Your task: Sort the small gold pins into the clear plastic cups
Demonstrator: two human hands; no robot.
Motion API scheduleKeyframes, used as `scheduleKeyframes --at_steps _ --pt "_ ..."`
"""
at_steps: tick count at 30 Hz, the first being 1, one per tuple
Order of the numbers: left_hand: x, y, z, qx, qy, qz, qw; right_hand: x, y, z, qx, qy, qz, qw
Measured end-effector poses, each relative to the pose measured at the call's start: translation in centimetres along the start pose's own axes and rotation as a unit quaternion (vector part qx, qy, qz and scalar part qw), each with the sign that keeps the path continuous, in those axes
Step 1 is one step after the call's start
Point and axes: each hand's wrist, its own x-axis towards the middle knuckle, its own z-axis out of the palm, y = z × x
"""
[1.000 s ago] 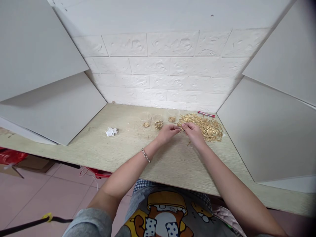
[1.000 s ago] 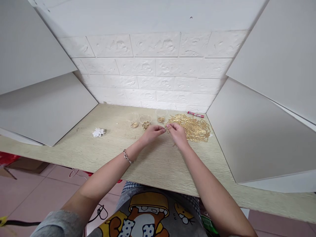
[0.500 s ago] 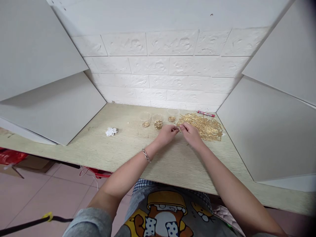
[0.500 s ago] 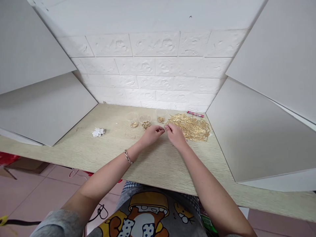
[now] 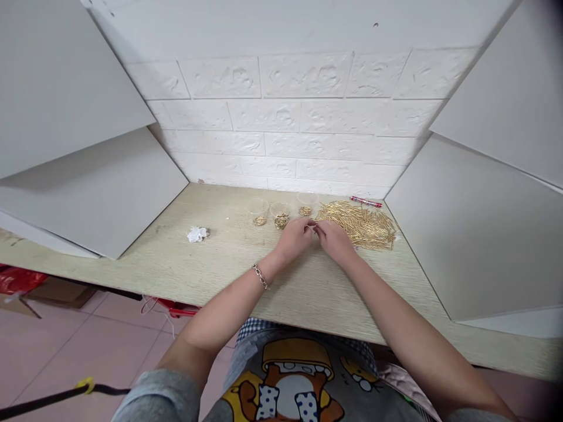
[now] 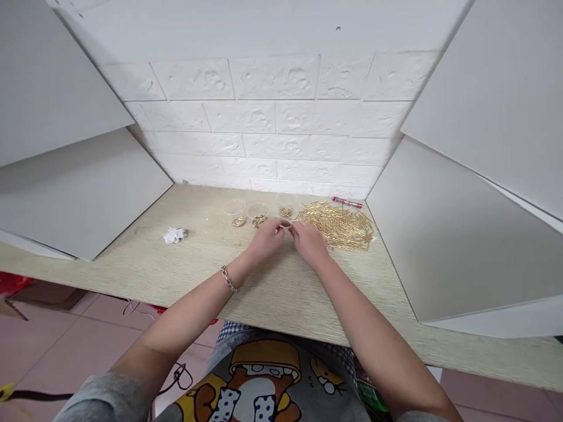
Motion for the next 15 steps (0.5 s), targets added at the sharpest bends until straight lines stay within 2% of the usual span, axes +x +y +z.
scheduleKeyframes --at_steps 2,7,12,15 --pt "-0.02 0.11 -0.07 -0.011 0.016 0.01 1.0 -0.01 -0.14 0.02 -0.011 0.014 0.009 1.0" --pt "-0.05 0.22 -0.09 -0.023 0.049 0.036 0.998 0.06 -0.28 0.19 -0.022 -0.039 0.008 0.999" --pt "-0.07 0.22 -0.02 -0.023 0.041 0.066 0.997 0.31 -0.61 -0.2 0.003 0.033 0.017 0.999" --pt "-0.08 0.24 0.01 -0.027 0.052 0.06 0.996 0.38 -0.93 -0.3 0.007 -0.014 0.01 1.0"
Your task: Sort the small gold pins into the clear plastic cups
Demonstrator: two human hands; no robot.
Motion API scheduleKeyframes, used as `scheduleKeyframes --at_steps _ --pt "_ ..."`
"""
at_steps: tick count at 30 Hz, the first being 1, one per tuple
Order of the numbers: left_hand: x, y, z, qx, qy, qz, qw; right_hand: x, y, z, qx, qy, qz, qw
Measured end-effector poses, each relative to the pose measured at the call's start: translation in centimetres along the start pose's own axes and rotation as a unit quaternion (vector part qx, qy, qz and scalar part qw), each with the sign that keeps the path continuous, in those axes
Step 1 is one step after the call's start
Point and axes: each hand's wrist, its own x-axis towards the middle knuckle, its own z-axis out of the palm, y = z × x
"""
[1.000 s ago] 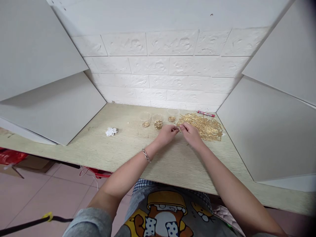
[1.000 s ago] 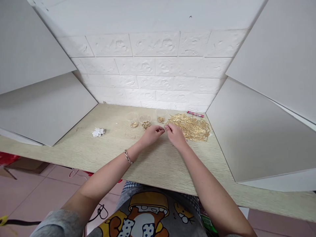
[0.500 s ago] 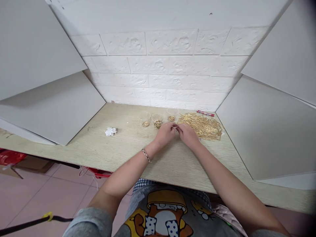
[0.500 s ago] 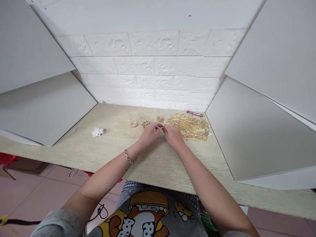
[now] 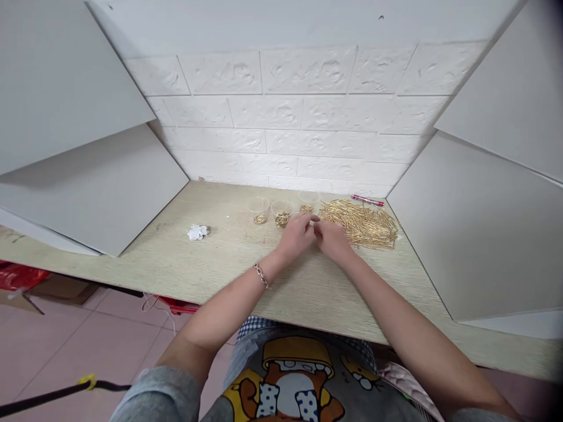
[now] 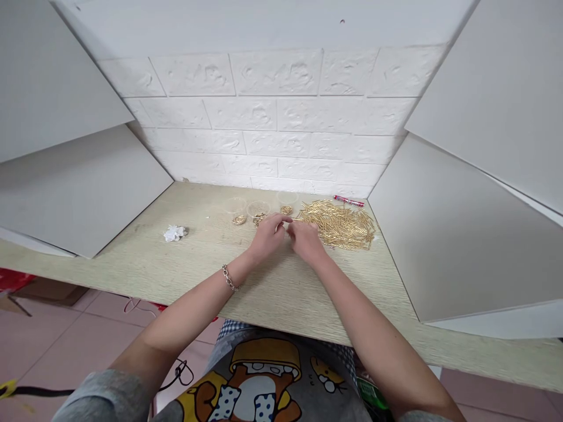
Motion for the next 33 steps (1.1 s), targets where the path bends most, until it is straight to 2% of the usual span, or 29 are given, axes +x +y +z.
scheduleKeyframes --at_steps 2,6,11,19,23,26,30,33 --pt "0.0 0.1 -0.1 -0.002 0.014 -0.007 1.0 0.1 -0.2 -0.1 0.002 -0.024 -0.008 1.0" --pt "-0.1 0.4 -0.5 -0.01 0.023 0.014 1.0 0.2 -0.2 -0.1 0.012 0.03 0.01 0.999" --pt "0.0 0.4 -0.7 0.005 0.01 0.002 1.0 0.1 0.0 0.2 0.028 -0.02 -0.02 0.999" --pt "0.5 0.0 -0.5 -0.056 -0.011 -0.079 0.995 0.0 -1.1 -1.9 0.204 0.08 0.028 0.975" --pt "0.4 0.3 -0.5 -0.126 -0.075 -0.122 0.982 -0.5 -1.2 -2.1 0.256 0.117 0.047 0.958" --pt "0.5 0.8 -0.8 -0.206 -0.134 -0.17 0.954 -0.8 -1.3 -2.4 0.273 0.137 0.067 0.95" --pt "0.7 1.1 -1.4 -0.289 -0.158 -0.196 0.924 -1.1 -1.3 -2.8 0.264 0.144 0.079 0.951" --pt "0.7 1.1 -1.4 -0.306 -0.162 -0.188 0.919 -1.0 -1.2 -2.8 0.257 0.141 0.055 0.955"
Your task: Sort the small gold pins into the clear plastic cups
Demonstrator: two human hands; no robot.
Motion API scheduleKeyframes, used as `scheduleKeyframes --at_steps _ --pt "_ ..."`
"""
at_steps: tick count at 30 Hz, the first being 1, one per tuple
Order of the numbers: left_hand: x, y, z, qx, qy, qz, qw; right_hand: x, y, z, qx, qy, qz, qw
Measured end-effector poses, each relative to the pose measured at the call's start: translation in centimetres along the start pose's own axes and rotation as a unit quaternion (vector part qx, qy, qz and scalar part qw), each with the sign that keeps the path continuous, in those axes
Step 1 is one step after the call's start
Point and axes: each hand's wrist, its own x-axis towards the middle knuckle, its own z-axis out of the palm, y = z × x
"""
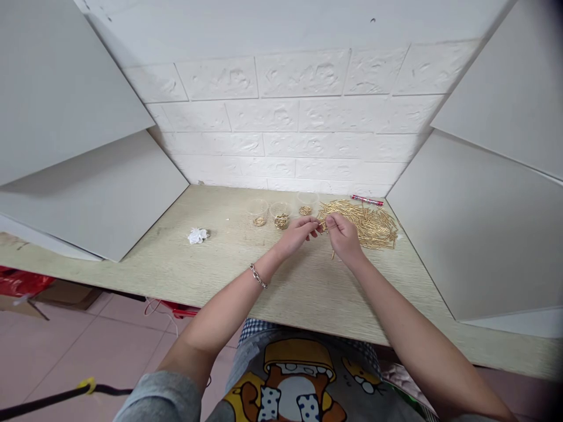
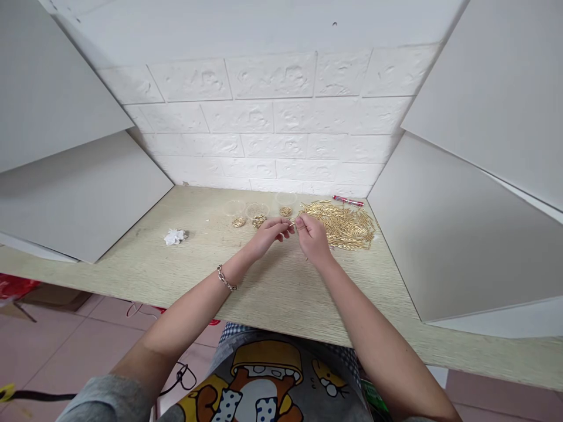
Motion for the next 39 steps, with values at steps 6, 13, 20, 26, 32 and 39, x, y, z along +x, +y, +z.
scheduleKeyframes --at_steps 6,13,20,26,32,39 --pt "0.1 -1.0 0.6 0.173 0.132 0.054 0.975 0.2 1.5 0.6 -0.185 -0.076 -0.034 0.979" --pt "-0.1 -1.4 0.8 0.265 0.152 0.11 0.946 0.1 2.6 1.8 -0.297 -0.188 -0.045 0.935" --pt "0.0 -1.3 0.8 0.274 0.15 0.099 0.945 0.2 3.5 2.1 -0.275 -0.202 -0.043 0.939" --pt "0.1 -1.6 0.9 0.274 0.149 0.102 0.945 -0.1 3.7 2.2 -0.273 -0.208 -0.057 0.938" --pt "0.2 -1.7 0.9 0.252 0.153 0.101 0.95 -0.3 3.3 1.9 -0.27 -0.195 -0.051 0.941" --pt "0.1 -1.5 0.7 0.228 0.147 0.09 0.958 0.2 2.4 1.1 -0.128 -0.086 0.066 0.986"
